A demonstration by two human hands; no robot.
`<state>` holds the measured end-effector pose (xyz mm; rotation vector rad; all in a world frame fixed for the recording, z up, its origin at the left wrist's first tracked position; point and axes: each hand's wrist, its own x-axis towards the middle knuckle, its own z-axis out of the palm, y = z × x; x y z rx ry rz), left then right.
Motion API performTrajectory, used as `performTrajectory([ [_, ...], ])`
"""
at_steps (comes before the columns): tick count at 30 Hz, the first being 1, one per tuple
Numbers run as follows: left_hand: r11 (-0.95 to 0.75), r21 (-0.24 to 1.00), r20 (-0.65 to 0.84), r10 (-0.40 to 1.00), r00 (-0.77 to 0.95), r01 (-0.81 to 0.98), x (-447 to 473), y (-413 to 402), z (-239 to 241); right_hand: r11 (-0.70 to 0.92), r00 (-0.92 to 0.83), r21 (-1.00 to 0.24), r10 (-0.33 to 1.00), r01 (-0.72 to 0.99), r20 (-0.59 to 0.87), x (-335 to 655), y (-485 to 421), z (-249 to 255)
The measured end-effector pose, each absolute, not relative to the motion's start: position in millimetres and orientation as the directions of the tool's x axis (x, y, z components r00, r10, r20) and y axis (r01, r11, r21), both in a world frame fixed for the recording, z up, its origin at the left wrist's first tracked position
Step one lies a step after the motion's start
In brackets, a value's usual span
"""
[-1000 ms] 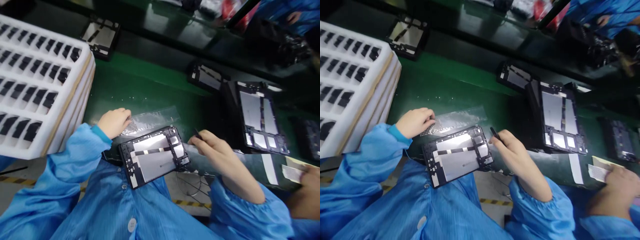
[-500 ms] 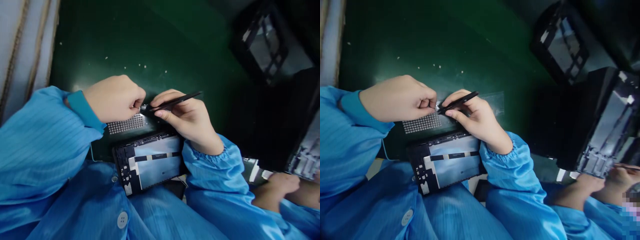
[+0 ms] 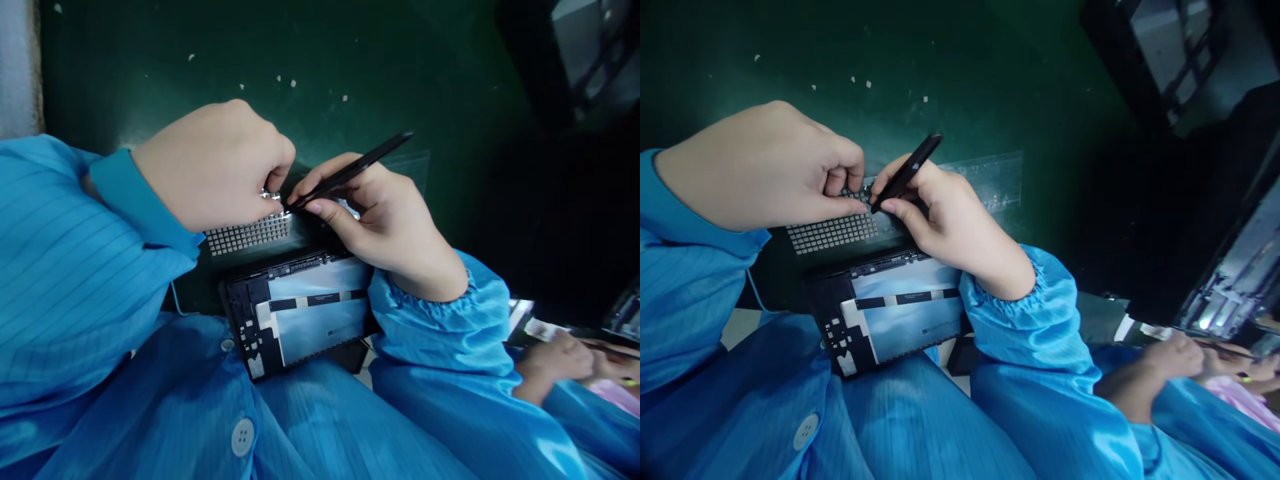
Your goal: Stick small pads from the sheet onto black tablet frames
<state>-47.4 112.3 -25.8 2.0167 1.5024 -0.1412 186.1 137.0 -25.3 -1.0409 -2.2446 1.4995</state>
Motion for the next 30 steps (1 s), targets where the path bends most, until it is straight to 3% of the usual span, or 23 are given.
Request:
performTrajectory([
  [5,-0.18,0.414,-0.397,0.846,0.355,0.893,-47.2,110.5,-24.6,0.041,-0.643,-0.939,0.739,0.343,-0.203,189.6,124.7,-12.8],
  [9,-0.22,0.411,-0.361,0.852,0.379,0.885,-46.2,108.0,-19.8,-0.111,-0.345,-0.949,0.914,0.293,-0.214,188.6,53.8,-7.1],
  [13,-0.257,0.398,-0.415,0.806,0.423,0.881,-42.8,107.3,-18.4,-0.007,-0.076,-0.966,0.997,0.258,-0.028,173.1,-15.2,-23.4],
  [17,-0.276,0.393,-0.413,0.799,0.436,0.877,-41.2,107.1,-21.6,0.131,-0.111,-0.951,0.988,0.282,0.103,163.0,-26.4,-36.9],
  [25,-0.296,0.388,-0.352,0.828,0.437,0.873,-44.8,107.5,-24.0,0.23,-0.26,-0.906,0.955,0.356,0.14,168.9,-21.4,-26.2],
  [30,-0.323,0.392,-0.351,0.813,0.464,0.862,-45.0,108.9,-22.9,0.27,-0.401,-0.861,0.912,0.432,0.084,185.9,40.2,-8.2],
])
